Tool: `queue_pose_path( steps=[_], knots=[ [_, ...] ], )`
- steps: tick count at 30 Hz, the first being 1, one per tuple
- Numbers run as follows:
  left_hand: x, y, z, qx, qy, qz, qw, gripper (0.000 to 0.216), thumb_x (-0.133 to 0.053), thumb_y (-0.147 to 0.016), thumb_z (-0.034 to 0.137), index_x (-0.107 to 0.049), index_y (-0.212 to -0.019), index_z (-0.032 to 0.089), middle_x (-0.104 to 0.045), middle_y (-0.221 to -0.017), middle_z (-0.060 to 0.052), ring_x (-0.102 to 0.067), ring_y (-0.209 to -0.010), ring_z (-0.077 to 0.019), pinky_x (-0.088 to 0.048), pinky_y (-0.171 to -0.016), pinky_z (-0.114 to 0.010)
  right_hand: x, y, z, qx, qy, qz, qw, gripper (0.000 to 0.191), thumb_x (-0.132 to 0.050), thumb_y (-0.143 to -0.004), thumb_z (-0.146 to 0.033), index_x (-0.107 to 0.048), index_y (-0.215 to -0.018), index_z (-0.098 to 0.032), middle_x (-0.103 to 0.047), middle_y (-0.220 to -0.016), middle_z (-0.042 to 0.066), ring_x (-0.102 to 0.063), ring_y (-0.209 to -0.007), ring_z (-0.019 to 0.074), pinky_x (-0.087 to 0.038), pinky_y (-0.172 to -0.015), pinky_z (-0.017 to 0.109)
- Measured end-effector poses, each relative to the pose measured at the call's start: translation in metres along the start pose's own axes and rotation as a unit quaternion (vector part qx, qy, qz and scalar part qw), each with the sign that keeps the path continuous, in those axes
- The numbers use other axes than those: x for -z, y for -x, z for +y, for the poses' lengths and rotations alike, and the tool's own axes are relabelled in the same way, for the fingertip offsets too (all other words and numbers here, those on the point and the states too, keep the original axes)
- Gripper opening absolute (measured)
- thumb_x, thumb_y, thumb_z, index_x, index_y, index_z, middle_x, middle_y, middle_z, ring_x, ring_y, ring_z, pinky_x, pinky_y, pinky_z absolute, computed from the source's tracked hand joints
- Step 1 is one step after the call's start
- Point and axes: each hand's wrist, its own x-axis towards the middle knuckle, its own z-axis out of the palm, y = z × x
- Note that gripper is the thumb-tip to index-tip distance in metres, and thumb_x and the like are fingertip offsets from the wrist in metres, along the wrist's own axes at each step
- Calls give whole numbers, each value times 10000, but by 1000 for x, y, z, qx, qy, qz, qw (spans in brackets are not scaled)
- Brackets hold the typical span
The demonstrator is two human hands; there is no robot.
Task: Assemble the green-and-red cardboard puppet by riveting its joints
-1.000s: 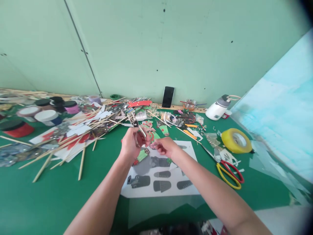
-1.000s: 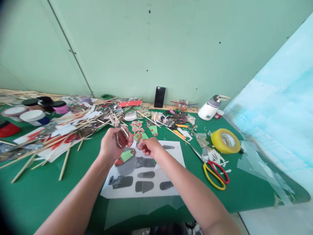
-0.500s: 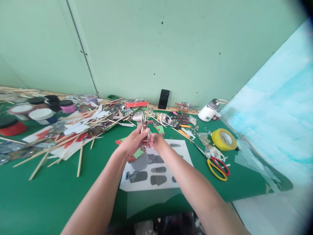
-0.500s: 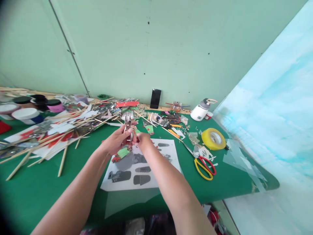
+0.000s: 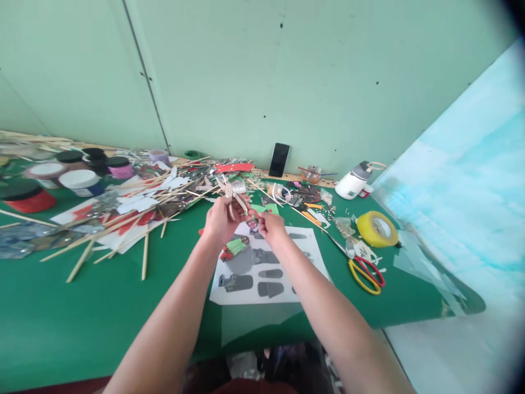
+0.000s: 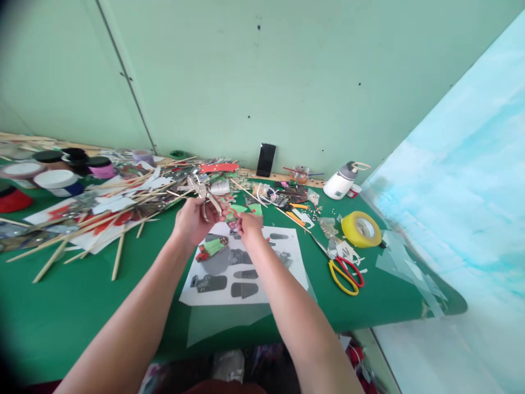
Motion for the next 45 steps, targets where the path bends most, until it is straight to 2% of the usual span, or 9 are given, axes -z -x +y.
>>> queue_pose_path(
  steps=[1,4,8,12,15,18,22,30,45],
  knots=[
    [-1,2,-1,8,8,-18,1000,201,-512,-783,254,-634,-877,125,-666,-726,-67,-658,-698,-189,-529,-580,-278,9,2,0,-2,-5,11,1000,245,-571,-900,-320,-595,-1058,-133,-633,-977,58,-622,-785,152,-540,-664,314],
    [-8,9,-7,57,-1,-84,995,296,-595,-807,223,-597,-1097,169,-690,-902,-77,-668,-816,-198,-553,-715,-347,41,10,-6,28,-28,32,999,173,-698,-736,-264,-581,-709,-139,-575,-576,-16,-504,-468,92,-375,-411,210],
    [-16,15,-22,115,-52,-121,985,350,-624,-833,264,-560,-1169,188,-690,-946,-98,-671,-875,-224,-543,-780,-410,74,9,-24,91,-72,14,993,236,-745,-583,-281,-562,-682,-171,-578,-531,-41,-529,-465,101,-375,-434,218],
    [-17,15,-38,152,-84,-105,979,353,-639,-828,311,-569,-1156,200,-684,-920,-88,-672,-822,-208,-544,-736,-366,84,0,-41,139,-112,-14,984,276,-761,-570,-283,-565,-739,-185,-607,-574,-38,-549,-501,105,-394,-457,223],
    [-18,14,-46,168,-99,-74,978,288,-634,-827,357,-601,-1070,208,-660,-836,-51,-649,-724,-167,-524,-619,-292,90,-1,-48,178,-142,-38,973,253,-760,-608,-269,-561,-744,-193,-608,-597,-33,-561,-525,111,-398,-461,229],
    [-23,16,-52,185,-150,-51,970,244,-656,-797,407,-628,-866,175,-611,-701,-19,-594,-602,-131,-464,-506,-243,101,5,-52,209,-136,-78,965,201,-742,-667,-252,-564,-742,-196,-606,-598,-25,-576,-556,124,-418,-487,246],
    [-37,24,-60,236,-216,-81,944,284,-734,-717,363,-565,-625,155,-562,-543,-4,-523,-474,-111,-403,-442,-238,115,14,-57,223,-123,-99,962,177,-721,-698,-253,-570,-782,-216,-638,-650,-16,-574,-572,124,-429,-508,252],
    [-56,40,-69,248,-261,-114,926,226,-740,-669,265,-560,-569,173,-527,-425,17,-444,-384,-93,-352,-424,-247,112,23,-59,214,-153,-143,954,107,-668,-732,-240,-571,-776,-233,-620,-692,-20,-576,-625,115,-447,-545,248],
    [-57,39,-71,276,-240,-127,922,224,-717,-694,223,-545,-567,156,-529,-461,21,-453,-396,-85,-343,-421,-240,106,23,-54,155,-197,-196,948,128,-697,-733,-226,-570,-736,-206,-606,-654,-33,-551,-583,89,-437,-524,209]
  ],
)
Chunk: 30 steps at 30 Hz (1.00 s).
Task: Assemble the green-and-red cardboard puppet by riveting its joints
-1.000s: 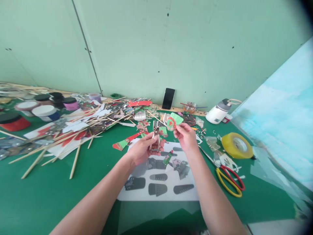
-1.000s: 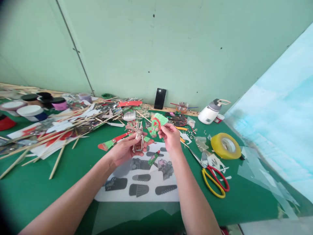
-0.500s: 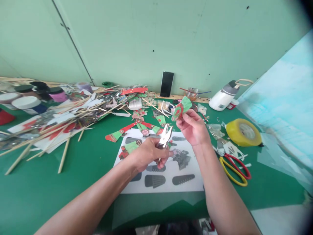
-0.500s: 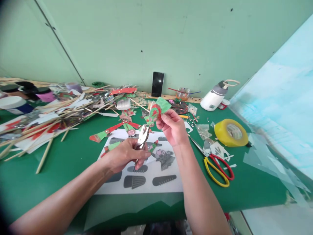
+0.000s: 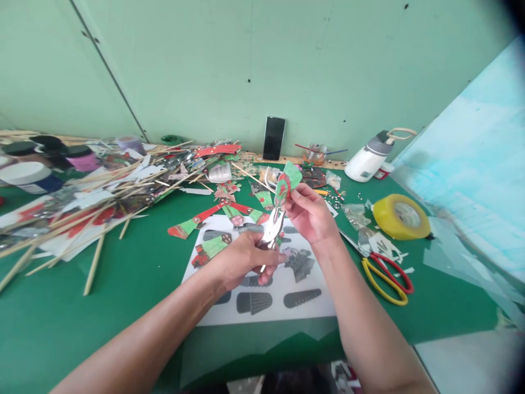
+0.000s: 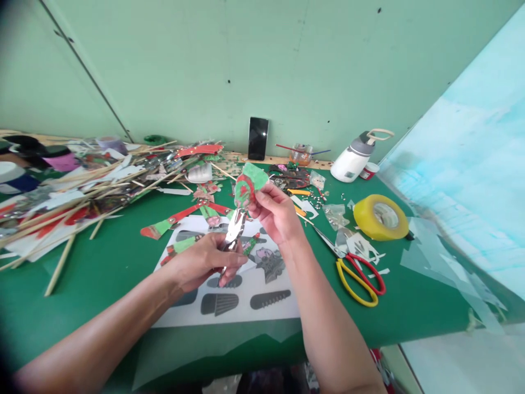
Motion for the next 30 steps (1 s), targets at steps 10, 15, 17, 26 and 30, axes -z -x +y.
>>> queue_pose_path(
  steps=[10,15,17,26,30],
  knots=[
    [3,4,0,29,13,-65,997,195,-699,-722,211,-560,-604,141,-591,-498,4,-482,-384,-86,-355,-406,-225,10,-3,1,27,-26,-77,996,130,-721,-758,-241,-614,-825,-213,-646,-690,-23,-564,-582,99,-430,-524,230],
    [2,6,-2,22,11,-89,996,220,-696,-740,234,-557,-599,139,-593,-507,-2,-488,-390,-80,-380,-434,-228,13,-3,-1,26,-33,-90,995,183,-727,-749,-248,-624,-899,-228,-648,-707,-25,-542,-564,97,-415,-521,239],
    [2,7,-2,18,8,-83,996,208,-708,-731,237,-556,-625,143,-597,-510,2,-495,-395,-84,-375,-424,-223,13,-2,-2,29,-37,-81,996,186,-724,-750,-249,-618,-903,-236,-644,-710,-27,-539,-569,99,-412,-526,241],
    [0,8,-4,3,-26,-49,998,234,-739,-694,275,-547,-646,149,-607,-513,3,-513,-418,-94,-398,-423,-216,17,-1,-2,11,-16,-82,996,212,-716,-759,-275,-639,-951,-227,-646,-704,-1,-543,-563,121,-396,-512,260],
    [-1,9,-2,5,-29,-48,998,247,-744,-677,283,-542,-629,151,-598,-499,5,-514,-407,-96,-402,-422,-218,16,-1,0,1,-22,-88,996,219,-737,-739,-274,-652,-930,-208,-629,-686,1,-523,-548,113,-392,-507,254]
  ],
)
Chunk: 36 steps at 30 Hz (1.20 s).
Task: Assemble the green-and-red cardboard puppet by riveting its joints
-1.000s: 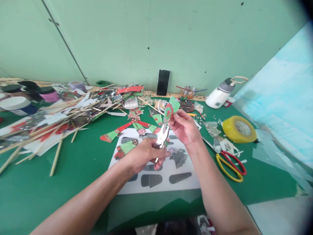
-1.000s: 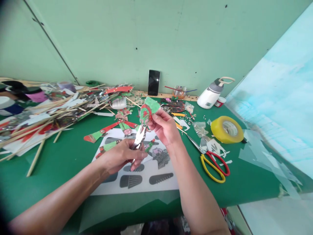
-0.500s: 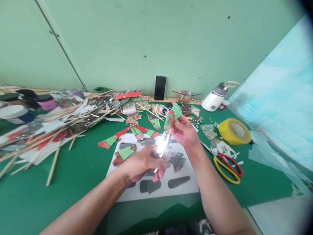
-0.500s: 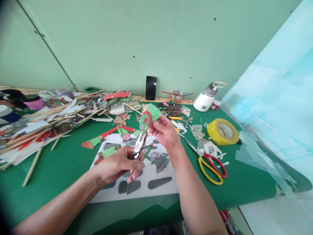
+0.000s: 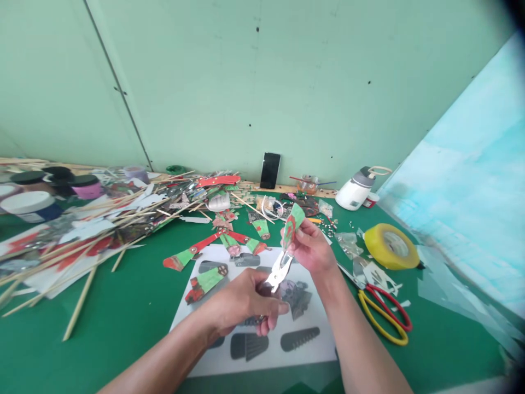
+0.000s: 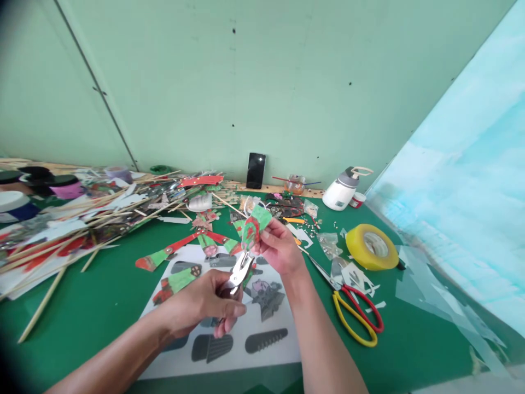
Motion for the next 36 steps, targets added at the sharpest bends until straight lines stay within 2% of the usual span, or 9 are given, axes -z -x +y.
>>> queue_pose_path(
  steps=[14,19,27,36],
  knots=[
    [1,2,-1,3,-2,-16,1000,260,-748,-657,318,-554,-631,147,-642,-539,-27,-524,-409,-105,-433,-438,-233,4,0,2,24,-13,-15,1000,195,-739,-743,-293,-655,-899,-211,-566,-618,-13,-533,-550,116,-405,-501,238],
    [1,2,-1,3,-14,-11,1000,240,-729,-676,322,-569,-632,149,-648,-548,-26,-523,-412,-104,-420,-438,-228,4,0,2,10,-3,-29,1000,171,-739,-741,-296,-649,-864,-218,-584,-642,-11,-539,-544,121,-421,-504,255],
    [1,2,1,-11,22,-17,1000,234,-736,-682,286,-547,-639,155,-639,-530,-12,-518,-392,-100,-419,-422,-223,-1,1,0,10,32,-13,999,257,-763,-715,-318,-662,-920,-201,-637,-704,11,-552,-565,124,-438,-530,265],
    [4,1,-2,-15,52,-49,997,153,-663,-723,209,-571,-631,130,-685,-587,-65,-560,-405,-109,-408,-380,-196,0,1,3,10,59,-8,998,245,-741,-739,-312,-662,-949,-215,-643,-745,20,-556,-601,136,-452,-569,276]
  ],
)
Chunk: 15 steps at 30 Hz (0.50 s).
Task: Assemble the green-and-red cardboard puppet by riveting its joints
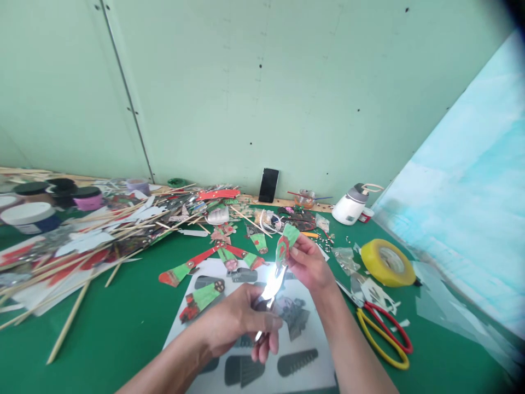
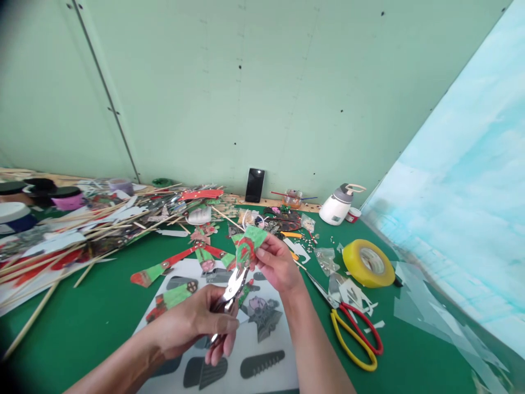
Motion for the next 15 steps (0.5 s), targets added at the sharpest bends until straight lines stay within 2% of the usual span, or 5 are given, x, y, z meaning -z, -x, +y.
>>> queue_pose_path(
  steps=[8,15],
  knots=[
    [3,0,-1,-3,-8,7,1000,155,-645,-751,229,-571,-649,139,-644,-516,-25,-561,-402,-113,-414,-384,-199,-3,0,-1,-8,-13,-1,1000,235,-728,-755,-300,-659,-956,-199,-646,-753,27,-554,-604,138,-449,-578,280],
    [0,0,1,-18,-26,4,999,116,-591,-768,188,-547,-664,158,-596,-460,15,-494,-360,-90,-375,-388,-198,-3,0,-1,-9,-14,-4,1000,242,-726,-760,-305,-651,-958,-189,-641,-738,24,-551,-578,129,-449,-560,274]
  ],
)
